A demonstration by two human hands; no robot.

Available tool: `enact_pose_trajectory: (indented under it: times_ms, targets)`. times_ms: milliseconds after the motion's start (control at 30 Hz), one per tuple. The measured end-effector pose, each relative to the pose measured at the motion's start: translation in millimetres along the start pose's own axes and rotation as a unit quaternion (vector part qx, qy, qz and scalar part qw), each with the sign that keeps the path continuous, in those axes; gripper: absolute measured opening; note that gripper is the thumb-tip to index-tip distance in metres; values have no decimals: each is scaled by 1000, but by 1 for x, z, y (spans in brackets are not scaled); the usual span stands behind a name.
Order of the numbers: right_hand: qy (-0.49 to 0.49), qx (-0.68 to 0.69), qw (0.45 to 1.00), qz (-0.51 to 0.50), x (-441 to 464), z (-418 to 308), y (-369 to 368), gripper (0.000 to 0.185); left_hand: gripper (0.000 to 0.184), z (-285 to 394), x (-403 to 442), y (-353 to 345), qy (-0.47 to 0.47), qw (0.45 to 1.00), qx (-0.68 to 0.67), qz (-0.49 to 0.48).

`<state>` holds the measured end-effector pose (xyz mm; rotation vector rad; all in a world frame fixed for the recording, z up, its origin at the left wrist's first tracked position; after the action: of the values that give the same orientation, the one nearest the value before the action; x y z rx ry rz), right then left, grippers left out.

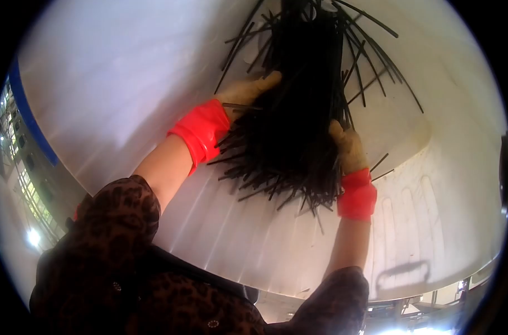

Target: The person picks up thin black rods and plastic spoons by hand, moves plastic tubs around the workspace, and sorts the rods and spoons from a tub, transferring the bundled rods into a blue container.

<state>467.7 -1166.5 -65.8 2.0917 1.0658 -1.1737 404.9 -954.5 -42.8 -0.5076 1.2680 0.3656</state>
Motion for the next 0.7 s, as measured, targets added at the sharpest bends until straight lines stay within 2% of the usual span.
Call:
enact_pose_trajectory:
  times_ms: [33,67,100,167,267,300,333,367,400,433,467,500,567,600,633,667,700]
  targets:
    - [-3,15,999,-35,0,2,-9,61,50,0,-6,-15,18,996,-77,-40]
    - [172,34,984,25,-12,-26,-2,56,50,9,-15,-24,17,996,-76,-42]
    - [173,34,984,28,-11,-32,-5,56,49,20,-24,-35,7,997,-60,-52]
    - [52,117,991,39,-4,-31,-10,58,49,25,-24,-37,-4,997,-44,-64]
    - [110,43,990,74,-25,-73,-7,54,46,27,-19,-31,-47,993,-71,-87]
    - [111,42,990,76,-27,-81,-8,54,44,33,-26,-27,-81,996,-7,-46]
    - [104,106,987,64,-28,-85,-10,50,43,40,-32,-23,-115,992,57,-5]
    - [98,168,980,51,-29,-87,-12,46,43,41,-30,-17,-116,992,57,-7]
    - [99,168,979,53,-24,-86,-16,46,44,56,-28,-6,-196,927,318,31]
    - [217,91,965,113,-22,-98,-16,33,46,72,-28,-1,-261,789,552,67]
    - [330,12,928,170,-23,-111,-18,25,54,95,-44,-24,-362,663,655,8]
    - [331,11,928,172,-12,-111,-23,25,61,96,-47,-11,-250,878,405,54]
    - [368,62,919,131,8,-115,-37,25,67,100,-53,-2,-152,921,338,125]
    - [414,28,886,206,11,-107,-46,23,56,98,-57,-11,-138,870,449,153]
    - [415,27,885,208,11,-90,-57,23,45,96,-60,-20,-123,804,553,180]
    - [349,-18,912,214,12,-66,-68,24,55,55,-19,0,-84,761,640,72]
    - [280,-62,932,220,11,-48,-72,26,65,25,-7,-2,-101,833,542,-37]
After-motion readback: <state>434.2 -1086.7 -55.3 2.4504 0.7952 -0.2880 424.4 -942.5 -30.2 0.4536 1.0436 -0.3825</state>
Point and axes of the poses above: each hand's wrist, its own x-axis towards the middle knuckle, its own y-axis out of the back of the hand, z = x × y, the point moved 7 cm from there along x, towards the middle knuckle, and after that the axes turned 4 degrees about -y, right-handed, at the moved point
